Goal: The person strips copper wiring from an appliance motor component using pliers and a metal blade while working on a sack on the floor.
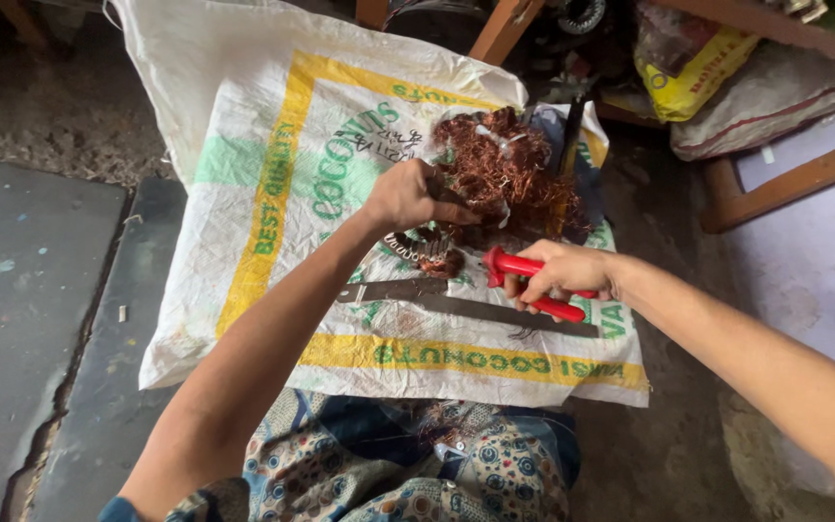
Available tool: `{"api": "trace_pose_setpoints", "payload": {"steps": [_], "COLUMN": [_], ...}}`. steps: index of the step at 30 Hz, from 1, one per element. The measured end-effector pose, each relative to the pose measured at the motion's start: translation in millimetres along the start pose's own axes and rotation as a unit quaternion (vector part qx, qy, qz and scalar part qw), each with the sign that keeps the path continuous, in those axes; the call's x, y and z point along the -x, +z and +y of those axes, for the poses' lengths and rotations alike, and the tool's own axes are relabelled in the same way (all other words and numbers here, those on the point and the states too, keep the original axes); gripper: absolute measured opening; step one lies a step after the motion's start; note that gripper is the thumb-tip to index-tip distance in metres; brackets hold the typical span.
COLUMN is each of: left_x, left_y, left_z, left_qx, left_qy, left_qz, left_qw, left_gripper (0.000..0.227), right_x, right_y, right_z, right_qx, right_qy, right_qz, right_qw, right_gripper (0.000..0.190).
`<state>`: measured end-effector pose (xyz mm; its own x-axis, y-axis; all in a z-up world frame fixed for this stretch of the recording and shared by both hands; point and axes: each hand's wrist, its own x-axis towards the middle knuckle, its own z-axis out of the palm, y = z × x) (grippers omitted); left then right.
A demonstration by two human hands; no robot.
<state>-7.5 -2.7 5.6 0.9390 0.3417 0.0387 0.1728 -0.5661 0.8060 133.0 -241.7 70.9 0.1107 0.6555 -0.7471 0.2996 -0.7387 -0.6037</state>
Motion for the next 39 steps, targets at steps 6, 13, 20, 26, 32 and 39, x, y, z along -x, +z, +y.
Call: {"api": "trace_pose_setpoints", "payload": {"steps": [6,13,20,26,32,39], "left_x": [-7.2,-27.2,-27.0,-13.1,-4.2,-10.8], "left_y": [1.8,5.9,0.3,4.8,5.8,17.6], "left_z": [8.7,-23.7,-66.4,-45.6,-5.8,11.3], "left_qx": [-0.01,0.076,0.312,0.149,0.011,-0.065], "left_qy": [-0.081,0.011,0.065,-0.164,-0.217,-0.175], "left_qz": [-0.046,-0.007,0.101,0.152,0.147,0.128], "left_qw": [0.996,0.997,0.943,0.963,0.965,0.974], "left_gripper": [0.049,0.045,0.032,0.051,0.066,0.066], "right_x": [-2.0,-14.6,-38.3,-32.3,-18.6,40.9], "right_y": [14.8,56.4,52.1,53.7,16.6,-2.4], "right_z": [25.3,42.8,61.5,94.4,69.5,35.4], "right_qx": [0.117,0.422,0.547,0.284,-0.074,0.288], "right_qy": [-0.011,-0.116,-0.358,-0.128,0.05,0.019], "right_qz": [0.07,0.261,0.465,0.374,0.146,0.221], "right_qw": [0.991,0.861,0.597,0.873,0.985,0.931], "right_gripper": [0.036,0.061,0.032,0.052,0.039,0.037]}}
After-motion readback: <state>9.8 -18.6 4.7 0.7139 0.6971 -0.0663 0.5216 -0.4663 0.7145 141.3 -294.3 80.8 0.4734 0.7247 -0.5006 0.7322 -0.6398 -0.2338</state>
